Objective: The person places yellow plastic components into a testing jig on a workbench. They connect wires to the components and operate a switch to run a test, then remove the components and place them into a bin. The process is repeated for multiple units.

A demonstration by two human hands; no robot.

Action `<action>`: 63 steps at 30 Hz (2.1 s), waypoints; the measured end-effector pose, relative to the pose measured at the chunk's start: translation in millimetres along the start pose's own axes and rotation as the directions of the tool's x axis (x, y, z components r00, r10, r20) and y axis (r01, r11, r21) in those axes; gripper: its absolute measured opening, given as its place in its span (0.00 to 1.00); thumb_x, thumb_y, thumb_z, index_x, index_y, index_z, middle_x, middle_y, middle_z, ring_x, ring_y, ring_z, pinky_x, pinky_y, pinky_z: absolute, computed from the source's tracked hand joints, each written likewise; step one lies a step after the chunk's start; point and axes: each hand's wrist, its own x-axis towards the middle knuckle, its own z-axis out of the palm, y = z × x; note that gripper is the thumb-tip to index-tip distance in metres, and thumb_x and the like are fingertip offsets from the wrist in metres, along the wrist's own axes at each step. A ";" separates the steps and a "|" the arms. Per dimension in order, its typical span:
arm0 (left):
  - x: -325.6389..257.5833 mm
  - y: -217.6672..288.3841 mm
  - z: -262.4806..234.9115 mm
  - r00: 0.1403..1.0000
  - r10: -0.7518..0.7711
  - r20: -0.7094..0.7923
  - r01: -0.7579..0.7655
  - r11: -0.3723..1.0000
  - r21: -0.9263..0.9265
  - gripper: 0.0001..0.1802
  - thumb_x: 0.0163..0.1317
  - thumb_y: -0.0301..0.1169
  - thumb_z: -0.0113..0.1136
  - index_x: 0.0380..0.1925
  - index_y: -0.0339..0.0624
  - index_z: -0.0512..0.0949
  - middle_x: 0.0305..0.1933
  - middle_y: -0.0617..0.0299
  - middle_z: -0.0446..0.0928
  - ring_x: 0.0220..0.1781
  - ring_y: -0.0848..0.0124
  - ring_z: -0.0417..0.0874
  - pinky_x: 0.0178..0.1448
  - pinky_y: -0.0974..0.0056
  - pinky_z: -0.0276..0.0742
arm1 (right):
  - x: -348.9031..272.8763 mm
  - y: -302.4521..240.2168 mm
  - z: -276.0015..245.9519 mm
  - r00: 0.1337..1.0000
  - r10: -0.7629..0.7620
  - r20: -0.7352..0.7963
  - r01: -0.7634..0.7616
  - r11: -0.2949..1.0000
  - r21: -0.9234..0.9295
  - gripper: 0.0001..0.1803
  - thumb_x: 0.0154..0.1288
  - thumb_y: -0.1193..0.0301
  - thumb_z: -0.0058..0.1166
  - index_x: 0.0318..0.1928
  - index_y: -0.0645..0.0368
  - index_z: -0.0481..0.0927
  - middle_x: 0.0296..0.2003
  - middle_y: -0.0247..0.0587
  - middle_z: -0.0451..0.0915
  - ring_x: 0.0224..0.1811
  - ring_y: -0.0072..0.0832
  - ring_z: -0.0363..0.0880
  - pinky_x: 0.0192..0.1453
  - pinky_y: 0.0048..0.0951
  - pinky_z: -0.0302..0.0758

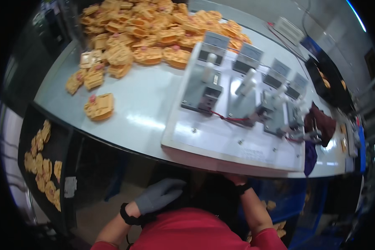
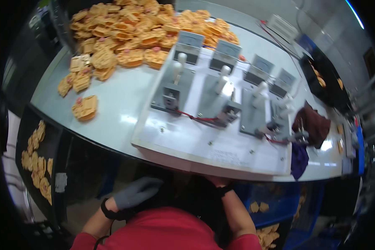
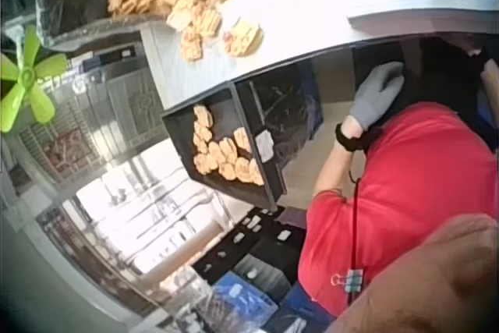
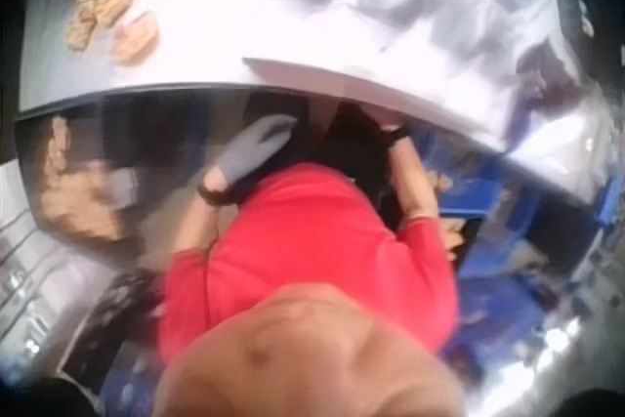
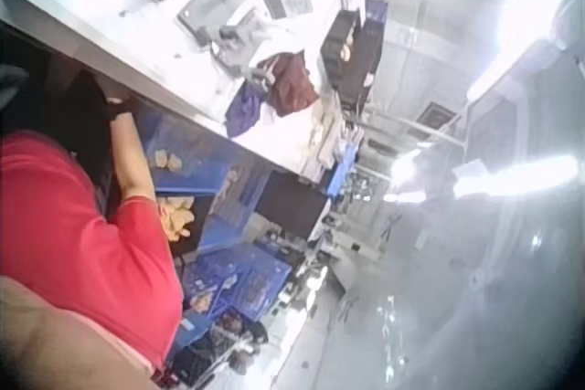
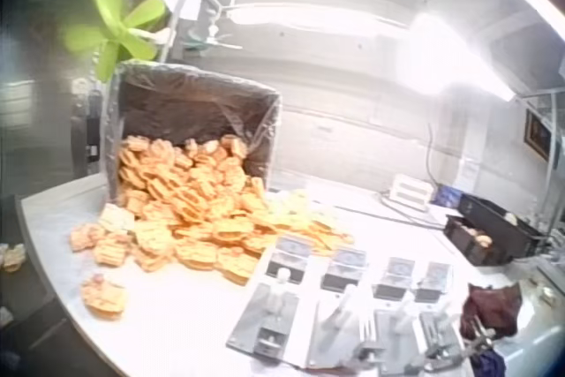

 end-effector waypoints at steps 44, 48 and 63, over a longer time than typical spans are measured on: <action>47.9 0.0 -133.0 0.509 0.546 -0.665 0.257 0.641 0.723 0.36 0.50 0.42 0.76 0.60 0.51 0.74 0.60 0.49 0.67 0.59 0.52 0.77 0.63 0.54 0.76 | 68.0 -188.2 -185.5 0.927 -0.016 -0.374 0.252 0.767 0.591 0.23 0.69 0.79 0.58 0.63 0.62 0.71 0.53 0.42 0.76 0.51 0.25 0.76 0.53 0.26 0.74; 54.3 16.0 -131.5 0.573 0.345 -0.743 0.176 0.834 0.523 0.39 0.48 0.46 0.77 0.60 0.50 0.72 0.58 0.49 0.68 0.59 0.52 0.76 0.62 0.54 0.77 | 88.5 -193.9 -174.0 0.893 0.027 -0.448 0.273 0.759 0.591 0.28 0.69 0.79 0.57 0.67 0.64 0.66 0.57 0.44 0.74 0.52 0.27 0.77 0.55 0.27 0.75; 62.4 10.5 -110.3 0.503 0.407 -0.763 0.099 0.849 0.518 0.43 0.41 0.44 0.83 0.56 0.43 0.71 0.54 0.52 0.74 0.54 0.55 0.79 0.57 0.55 0.78 | 83.5 -198.8 -165.0 0.932 -0.140 -0.334 0.192 0.973 0.126 0.10 0.64 0.75 0.62 0.45 0.61 0.81 0.44 0.47 0.77 0.50 0.45 0.75 0.56 0.40 0.73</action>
